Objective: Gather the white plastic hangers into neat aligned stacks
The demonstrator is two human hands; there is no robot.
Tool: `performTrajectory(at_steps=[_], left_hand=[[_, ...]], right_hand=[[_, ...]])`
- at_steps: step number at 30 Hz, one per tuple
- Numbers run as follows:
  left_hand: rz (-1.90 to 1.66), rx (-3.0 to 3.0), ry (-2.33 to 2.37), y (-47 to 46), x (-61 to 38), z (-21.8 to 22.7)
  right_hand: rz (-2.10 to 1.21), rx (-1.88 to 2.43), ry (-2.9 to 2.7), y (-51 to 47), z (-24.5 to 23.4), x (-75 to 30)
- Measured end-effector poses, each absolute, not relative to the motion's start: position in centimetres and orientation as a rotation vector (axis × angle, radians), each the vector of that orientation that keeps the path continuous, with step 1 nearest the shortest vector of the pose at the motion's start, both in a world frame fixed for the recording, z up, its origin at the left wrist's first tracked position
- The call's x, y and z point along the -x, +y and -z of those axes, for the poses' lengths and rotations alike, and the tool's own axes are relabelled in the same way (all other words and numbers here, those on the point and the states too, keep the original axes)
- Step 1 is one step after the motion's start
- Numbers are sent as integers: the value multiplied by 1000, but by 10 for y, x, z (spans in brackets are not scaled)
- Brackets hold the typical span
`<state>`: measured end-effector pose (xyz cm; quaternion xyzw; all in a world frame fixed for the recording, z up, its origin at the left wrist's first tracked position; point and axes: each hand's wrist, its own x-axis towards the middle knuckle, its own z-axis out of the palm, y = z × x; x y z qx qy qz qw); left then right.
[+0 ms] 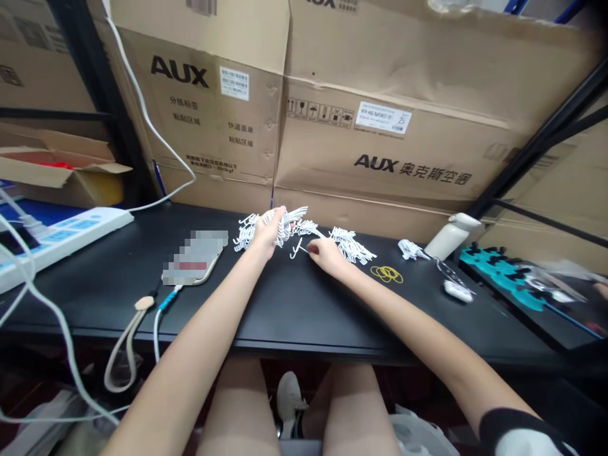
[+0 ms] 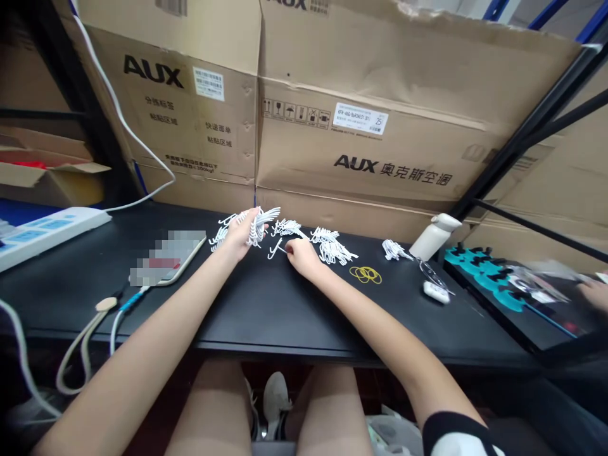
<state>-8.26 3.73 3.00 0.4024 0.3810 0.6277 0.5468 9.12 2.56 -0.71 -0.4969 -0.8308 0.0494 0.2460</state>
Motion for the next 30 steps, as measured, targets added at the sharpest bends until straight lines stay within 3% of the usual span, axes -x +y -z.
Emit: performTrajectory(at_steps=[6,12,30], left_hand=[[-1436,-1029,964,34,76,-24],[-1341,-1231,1018,31,71,-15],[-1134,-1500,1043,21,58,-10]], right_hand=[[-253,1000,-2072,12,4,-141],[-373,1050,-1797,4,10,-171],[-385,1047,-1922,-3,0,-182]])
